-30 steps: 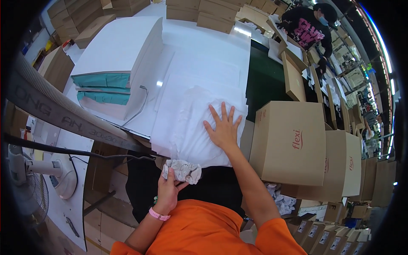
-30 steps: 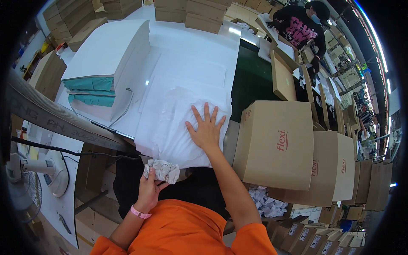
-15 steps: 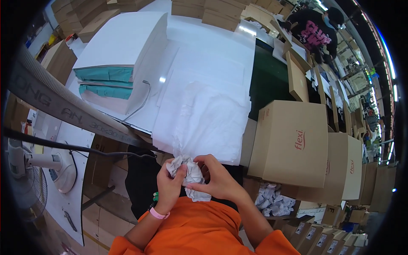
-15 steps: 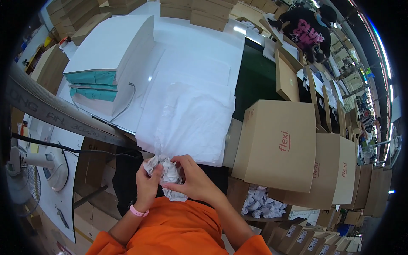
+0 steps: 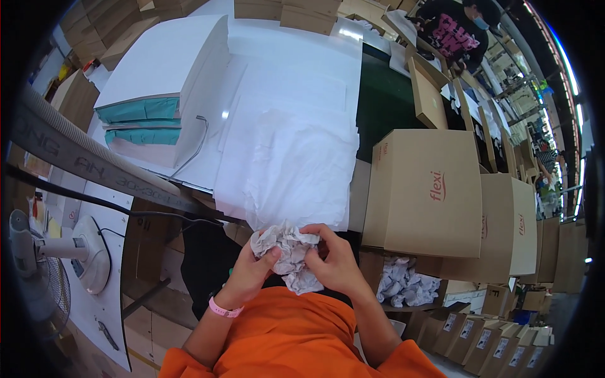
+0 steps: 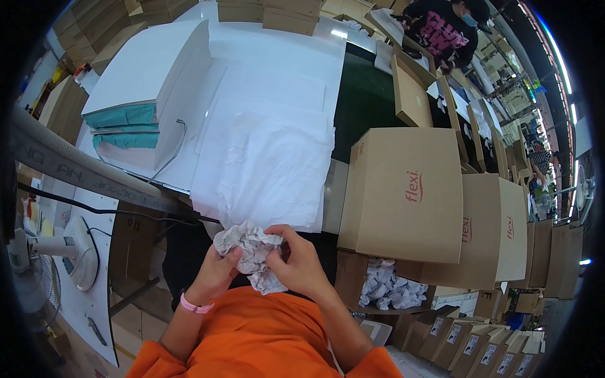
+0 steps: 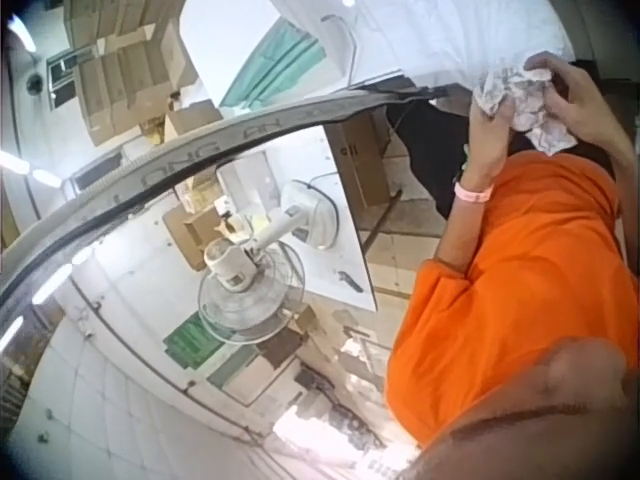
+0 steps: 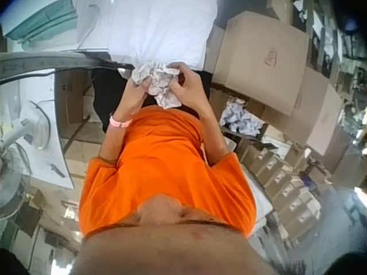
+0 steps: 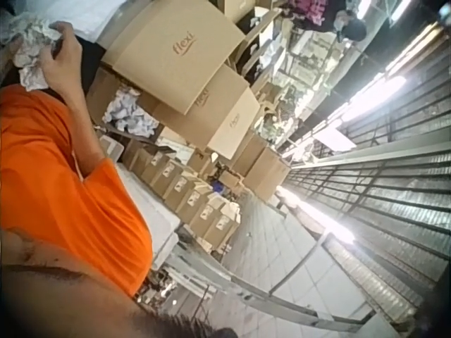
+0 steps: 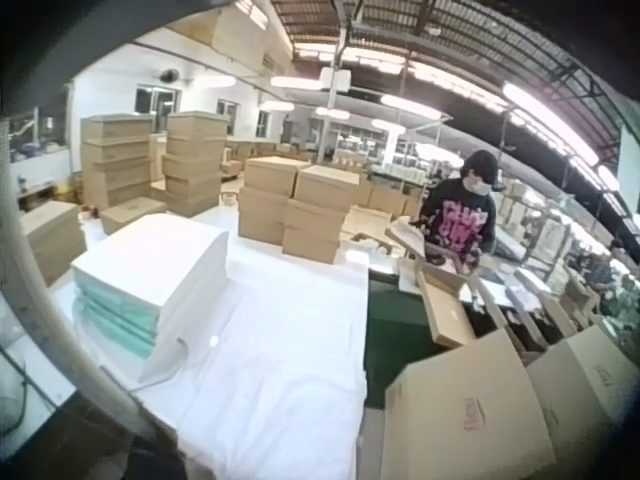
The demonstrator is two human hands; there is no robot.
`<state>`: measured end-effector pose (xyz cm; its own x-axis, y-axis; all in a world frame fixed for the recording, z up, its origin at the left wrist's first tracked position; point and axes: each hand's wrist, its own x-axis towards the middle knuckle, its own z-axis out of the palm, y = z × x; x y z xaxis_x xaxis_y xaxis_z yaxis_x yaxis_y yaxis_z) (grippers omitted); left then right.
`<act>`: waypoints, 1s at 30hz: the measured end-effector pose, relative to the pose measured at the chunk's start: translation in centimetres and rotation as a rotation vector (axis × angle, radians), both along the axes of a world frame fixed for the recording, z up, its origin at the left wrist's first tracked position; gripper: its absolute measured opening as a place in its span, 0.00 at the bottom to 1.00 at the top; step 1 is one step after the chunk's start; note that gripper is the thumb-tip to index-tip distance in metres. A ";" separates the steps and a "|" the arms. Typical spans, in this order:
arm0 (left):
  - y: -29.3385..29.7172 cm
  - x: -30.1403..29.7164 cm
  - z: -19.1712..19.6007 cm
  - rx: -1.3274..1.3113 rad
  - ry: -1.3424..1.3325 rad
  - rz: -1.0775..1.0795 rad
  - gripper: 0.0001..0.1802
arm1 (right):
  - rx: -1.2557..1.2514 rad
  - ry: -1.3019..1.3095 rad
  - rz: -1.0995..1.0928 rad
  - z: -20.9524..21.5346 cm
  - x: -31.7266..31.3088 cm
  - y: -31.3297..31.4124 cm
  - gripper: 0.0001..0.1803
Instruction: The recorder wraps individual shoes in white protective tissue paper before placing them in boxes.
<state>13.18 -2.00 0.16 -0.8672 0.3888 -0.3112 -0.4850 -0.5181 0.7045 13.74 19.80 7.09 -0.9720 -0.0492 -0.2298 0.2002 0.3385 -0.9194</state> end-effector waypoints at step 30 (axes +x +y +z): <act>0.2 0.8 0.7 -0.127 0.130 0.084 0.27 | -0.181 0.243 -0.435 -0.2 0.0 -1.8 0.10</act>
